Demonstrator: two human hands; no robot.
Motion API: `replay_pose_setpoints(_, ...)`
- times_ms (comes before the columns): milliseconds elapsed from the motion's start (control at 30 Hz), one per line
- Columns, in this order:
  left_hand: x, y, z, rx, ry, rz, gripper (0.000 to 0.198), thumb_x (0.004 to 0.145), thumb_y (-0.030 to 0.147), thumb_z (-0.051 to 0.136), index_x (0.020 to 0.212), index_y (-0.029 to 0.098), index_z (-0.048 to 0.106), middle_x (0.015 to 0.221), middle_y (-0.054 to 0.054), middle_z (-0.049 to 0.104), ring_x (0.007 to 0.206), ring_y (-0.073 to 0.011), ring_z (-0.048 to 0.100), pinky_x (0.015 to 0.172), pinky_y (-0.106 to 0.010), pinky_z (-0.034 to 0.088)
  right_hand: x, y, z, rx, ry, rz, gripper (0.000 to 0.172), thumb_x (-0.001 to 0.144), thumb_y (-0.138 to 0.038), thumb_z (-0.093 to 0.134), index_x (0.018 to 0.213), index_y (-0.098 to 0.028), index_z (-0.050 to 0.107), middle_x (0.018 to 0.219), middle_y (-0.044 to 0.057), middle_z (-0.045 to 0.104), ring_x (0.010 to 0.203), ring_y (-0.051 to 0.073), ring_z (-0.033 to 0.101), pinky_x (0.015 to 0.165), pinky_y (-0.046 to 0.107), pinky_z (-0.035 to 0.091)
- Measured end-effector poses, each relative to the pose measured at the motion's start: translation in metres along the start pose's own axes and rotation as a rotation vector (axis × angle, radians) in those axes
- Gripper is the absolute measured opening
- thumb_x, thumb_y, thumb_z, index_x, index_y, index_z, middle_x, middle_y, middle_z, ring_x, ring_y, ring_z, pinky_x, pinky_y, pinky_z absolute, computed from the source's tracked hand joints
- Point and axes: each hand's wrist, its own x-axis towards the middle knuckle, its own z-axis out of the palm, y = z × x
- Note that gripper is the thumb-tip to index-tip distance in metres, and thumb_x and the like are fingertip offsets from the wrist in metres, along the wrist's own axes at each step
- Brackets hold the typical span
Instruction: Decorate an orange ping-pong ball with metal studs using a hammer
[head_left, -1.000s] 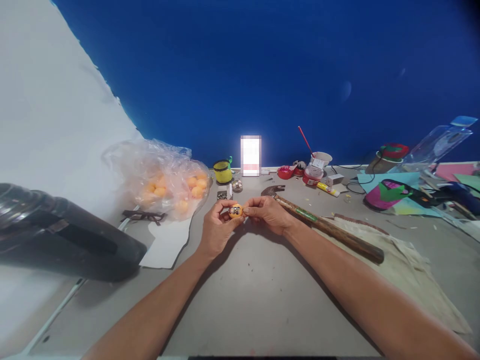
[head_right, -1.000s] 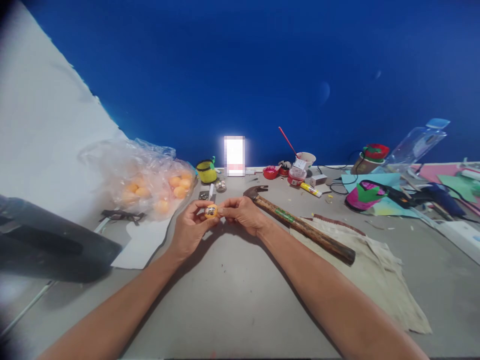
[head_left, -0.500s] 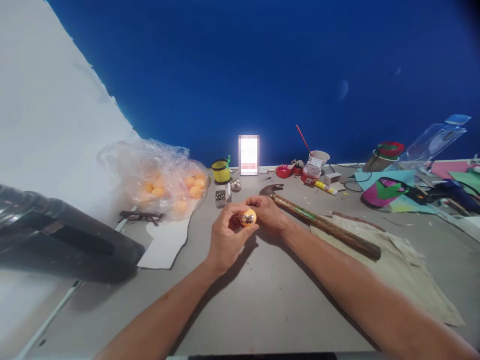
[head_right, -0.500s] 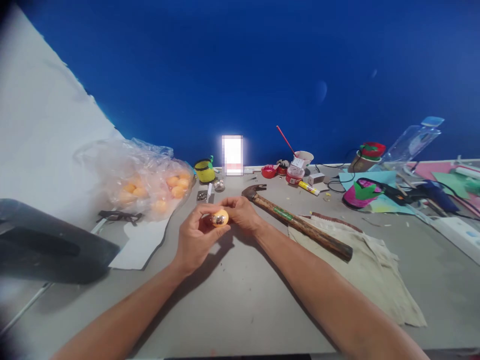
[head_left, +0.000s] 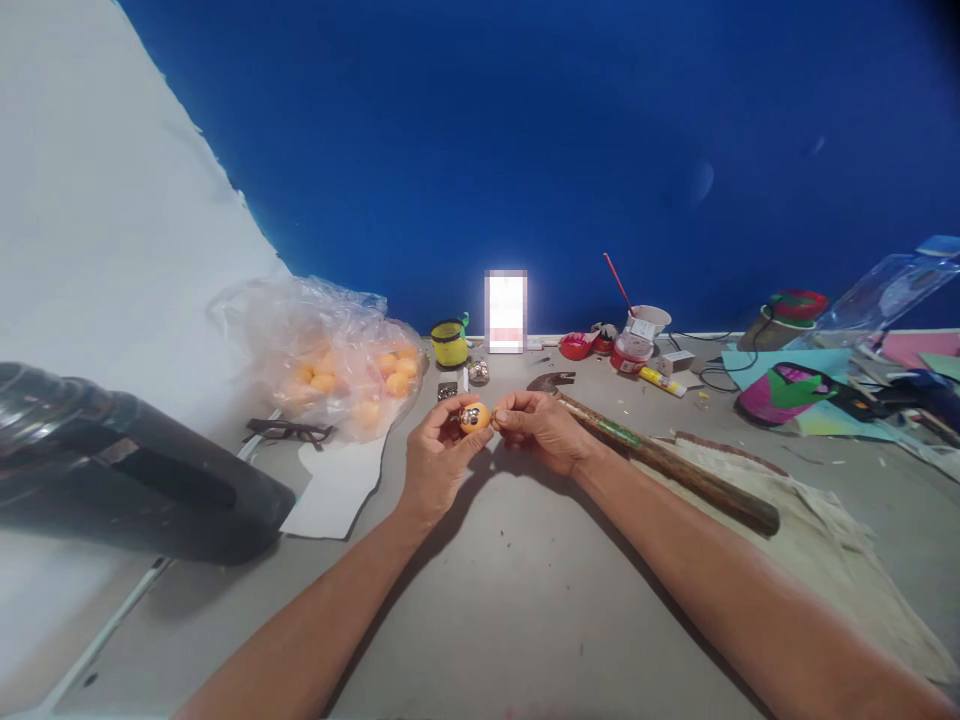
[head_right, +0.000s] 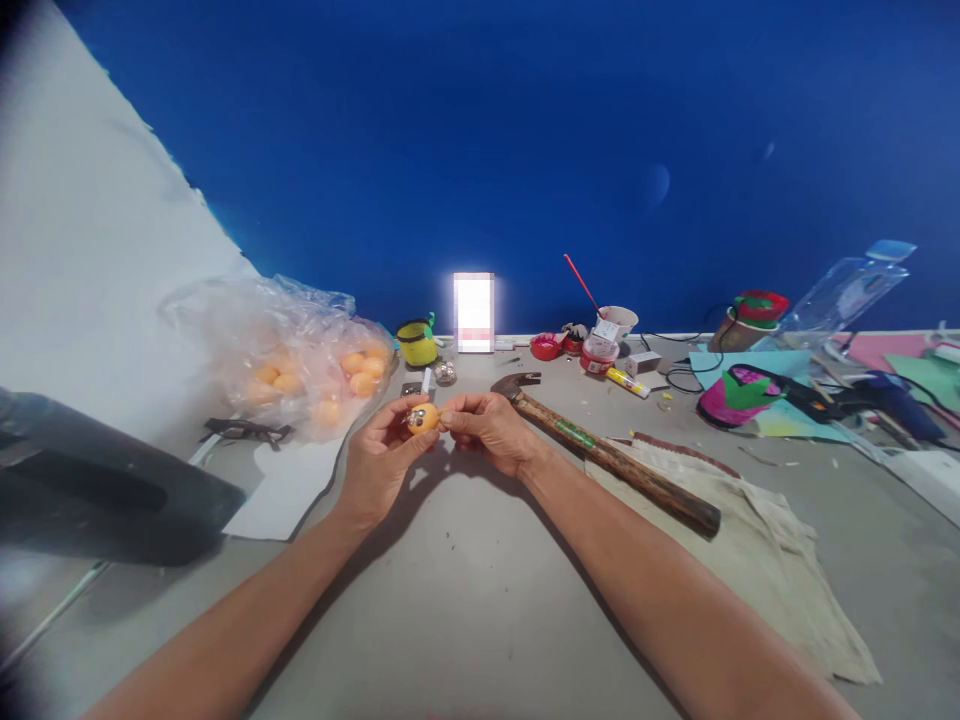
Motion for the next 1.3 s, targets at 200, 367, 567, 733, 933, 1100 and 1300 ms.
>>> replay_pose_setpoints(200, -0.002, 0.003, 0.0, 0.108, 0.0, 0.055, 0.046, 0.064, 0.034, 0.089, 0.105, 0.018, 0.074, 0.085, -0.001, 0.073, 0.073, -0.0145, 0.066, 0.068, -0.026, 0.058, 0.001, 0.0, 0.0, -0.042, 0.005, -0.02, 0.037, 0.057, -0.042, 0.096, 0.071, -0.016, 0.074, 0.061, -0.002, 0.062, 0.052, 0.006, 0.041, 0.052, 0.022, 0.031)
replay_pose_setpoints(367, -0.002, 0.001, -0.002, 0.173, 0.004, 0.098, 0.043, 0.067, 0.032, 0.087, 0.104, 0.018, 0.073, 0.084, -0.001, 0.073, 0.071, -0.0147, 0.066, 0.066, -0.025, 0.056, 0.001, 0.0, 0.001, -0.074, 0.019, -0.025, 0.037, 0.059, -0.044, 0.095, 0.07, -0.016, 0.073, 0.064, 0.0, 0.065, 0.052, 0.007, 0.043, 0.052, 0.023, 0.031)
replay_pose_setpoints(567, -0.001, -0.004, -0.005, 0.212, -0.01, 0.109, 0.041, 0.068, 0.031, 0.085, 0.106, 0.019, 0.073, 0.08, 0.0, 0.071, 0.067, -0.0134, 0.063, 0.065, -0.026, 0.055, 0.001, 0.0, 0.0, -0.107, 0.027, -0.022, 0.037, 0.058, -0.043, 0.095, 0.071, -0.016, 0.073, 0.062, -0.001, 0.064, 0.052, 0.007, 0.043, 0.052, 0.023, 0.032)
replay_pose_setpoints(733, 0.0, -0.006, -0.005, 0.253, -0.003, 0.135, 0.038, 0.069, 0.028, 0.085, 0.104, 0.019, 0.073, 0.088, -0.002, 0.072, 0.073, -0.0147, 0.065, 0.069, -0.027, 0.055, 0.001, 0.0, 0.0, -0.167, 0.045, -0.032, 0.035, 0.059, -0.042, 0.093, 0.07, -0.016, 0.072, 0.059, -0.002, 0.061, 0.05, 0.007, 0.043, 0.049, 0.023, 0.032)
replay_pose_setpoints(933, -0.002, -0.008, -0.006, 0.326, 0.016, 0.308, 0.028, 0.074, 0.024, 0.082, 0.099, 0.02, 0.07, 0.093, -0.002, 0.069, 0.08, -0.0153, 0.066, 0.074, -0.028, 0.055, 0.0, 0.0, 0.004, -0.174, 0.037, -0.051, 0.034, 0.06, -0.042, 0.091, 0.069, -0.016, 0.072, 0.06, -0.002, 0.062, 0.05, 0.007, 0.045, 0.049, 0.022, 0.035)
replay_pose_setpoints(1100, -0.002, -0.008, -0.007, 0.386, 0.02, 0.458, 0.019, 0.081, 0.026, 0.079, 0.095, 0.021, 0.067, 0.095, -0.003, 0.065, 0.087, -0.0168, 0.065, 0.076, -0.028, 0.056, -0.002, 0.002, 0.01, -0.248, 0.064, -0.117, 0.033, 0.064, -0.044, 0.086, 0.071, -0.016, 0.071, 0.065, -0.001, 0.064, 0.053, 0.008, 0.051, 0.05, 0.023, 0.041)
replay_pose_setpoints(1300, -0.002, -0.002, -0.005, 0.456, 0.044, 0.562, 0.013, 0.085, 0.027, 0.076, 0.089, 0.021, 0.065, 0.092, -0.004, 0.065, 0.085, -0.0167, 0.063, 0.071, -0.027, 0.054, -0.003, 0.01, 0.019, -0.166, 0.103, -0.126, 0.037, 0.064, -0.048, 0.087, 0.07, -0.017, 0.068, 0.068, -0.001, 0.064, 0.056, 0.009, 0.052, 0.051, 0.023, 0.047)
